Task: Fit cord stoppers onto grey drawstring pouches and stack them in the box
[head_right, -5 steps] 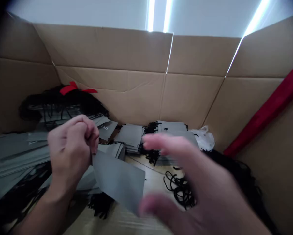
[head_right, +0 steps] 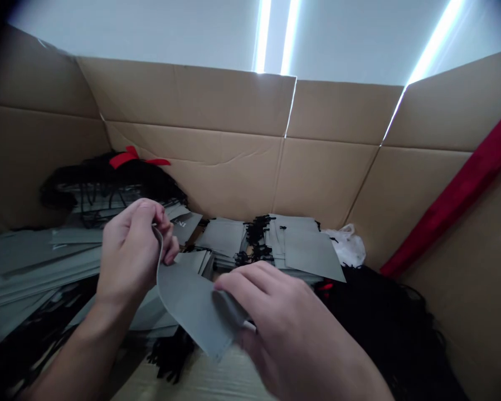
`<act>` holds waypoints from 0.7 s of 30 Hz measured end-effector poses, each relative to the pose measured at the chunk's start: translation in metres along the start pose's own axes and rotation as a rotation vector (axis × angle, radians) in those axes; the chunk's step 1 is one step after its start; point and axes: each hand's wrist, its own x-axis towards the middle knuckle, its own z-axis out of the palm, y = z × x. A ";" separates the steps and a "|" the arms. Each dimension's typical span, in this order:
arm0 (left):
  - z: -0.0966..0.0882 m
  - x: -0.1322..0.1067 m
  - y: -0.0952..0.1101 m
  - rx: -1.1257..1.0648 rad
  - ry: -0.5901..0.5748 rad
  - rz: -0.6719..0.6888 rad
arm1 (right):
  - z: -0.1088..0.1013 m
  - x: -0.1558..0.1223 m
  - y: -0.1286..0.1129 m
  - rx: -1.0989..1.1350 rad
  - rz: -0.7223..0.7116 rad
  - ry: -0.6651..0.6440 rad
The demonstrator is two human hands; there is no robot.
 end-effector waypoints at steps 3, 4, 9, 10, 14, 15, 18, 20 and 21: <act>-0.004 0.000 0.001 -0.086 -0.037 -0.002 | 0.005 0.007 0.011 0.120 0.242 0.136; -0.006 -0.001 0.003 -0.062 -0.028 0.059 | 0.005 0.008 0.017 0.158 0.332 0.212; -0.023 -0.014 0.021 0.315 -0.163 0.756 | -0.002 0.014 0.051 0.421 0.589 0.482; -0.024 -0.019 0.023 0.375 -0.285 0.839 | 0.000 0.016 0.055 0.496 0.607 0.487; -0.008 -0.041 0.019 0.596 -0.621 1.097 | 0.016 0.030 0.055 0.761 0.639 0.490; -0.001 -0.045 0.015 0.615 -0.559 1.147 | 0.022 0.033 0.054 0.834 0.643 0.475; 0.013 -0.049 0.005 0.632 -0.512 1.217 | 0.034 0.037 0.050 0.948 0.631 0.373; 0.015 -0.048 0.002 0.608 -0.502 1.168 | 0.036 0.036 0.051 0.905 0.609 0.261; 0.013 -0.046 0.003 0.587 -0.474 1.120 | 0.035 0.034 0.052 0.839 0.589 0.198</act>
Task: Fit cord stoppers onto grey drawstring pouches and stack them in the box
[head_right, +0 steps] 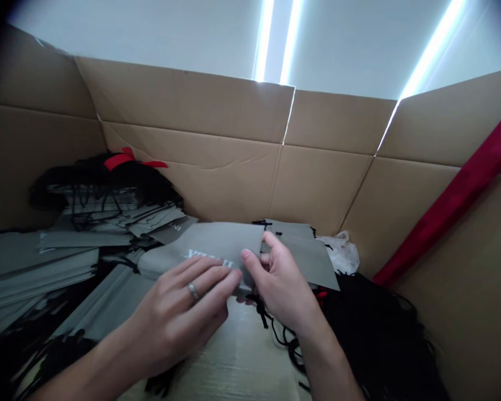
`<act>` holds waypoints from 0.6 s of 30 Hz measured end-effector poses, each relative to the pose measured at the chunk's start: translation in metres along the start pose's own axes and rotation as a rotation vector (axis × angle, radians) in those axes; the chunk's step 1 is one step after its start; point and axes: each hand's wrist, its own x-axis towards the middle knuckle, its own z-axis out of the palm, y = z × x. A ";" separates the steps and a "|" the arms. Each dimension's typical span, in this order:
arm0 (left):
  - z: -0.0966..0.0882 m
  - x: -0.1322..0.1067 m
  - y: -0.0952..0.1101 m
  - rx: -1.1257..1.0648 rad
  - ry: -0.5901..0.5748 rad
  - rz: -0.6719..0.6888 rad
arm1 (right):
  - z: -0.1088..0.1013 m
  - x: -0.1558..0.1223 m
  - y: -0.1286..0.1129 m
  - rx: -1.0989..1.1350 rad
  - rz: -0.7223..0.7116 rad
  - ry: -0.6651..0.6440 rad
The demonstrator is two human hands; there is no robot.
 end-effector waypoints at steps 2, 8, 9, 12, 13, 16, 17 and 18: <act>-0.007 0.001 -0.002 -0.066 0.039 -0.154 | -0.006 -0.004 -0.002 -0.223 -0.059 -0.025; -0.017 0.002 -0.003 -0.586 -0.108 -0.551 | -0.012 -0.036 -0.023 -0.579 -0.427 0.219; -0.016 0.001 -0.003 -0.643 -0.124 -0.602 | -0.011 -0.041 -0.027 -0.600 -0.484 0.222; -0.012 0.000 -0.004 -0.737 -0.117 -0.711 | -0.010 -0.051 -0.033 -0.659 -0.580 0.155; -0.012 0.000 -0.004 -0.771 -0.122 -0.724 | -0.011 -0.051 -0.033 -0.680 -0.596 0.129; -0.013 0.003 -0.003 -0.887 -0.158 -0.753 | -0.010 -0.044 -0.031 -0.716 -0.621 0.101; -0.014 0.004 -0.003 -0.915 -0.165 -0.773 | -0.009 -0.041 -0.029 -0.712 -0.612 0.100; -0.014 0.006 -0.003 -0.933 -0.155 -0.797 | -0.008 -0.037 -0.028 -0.704 -0.593 0.096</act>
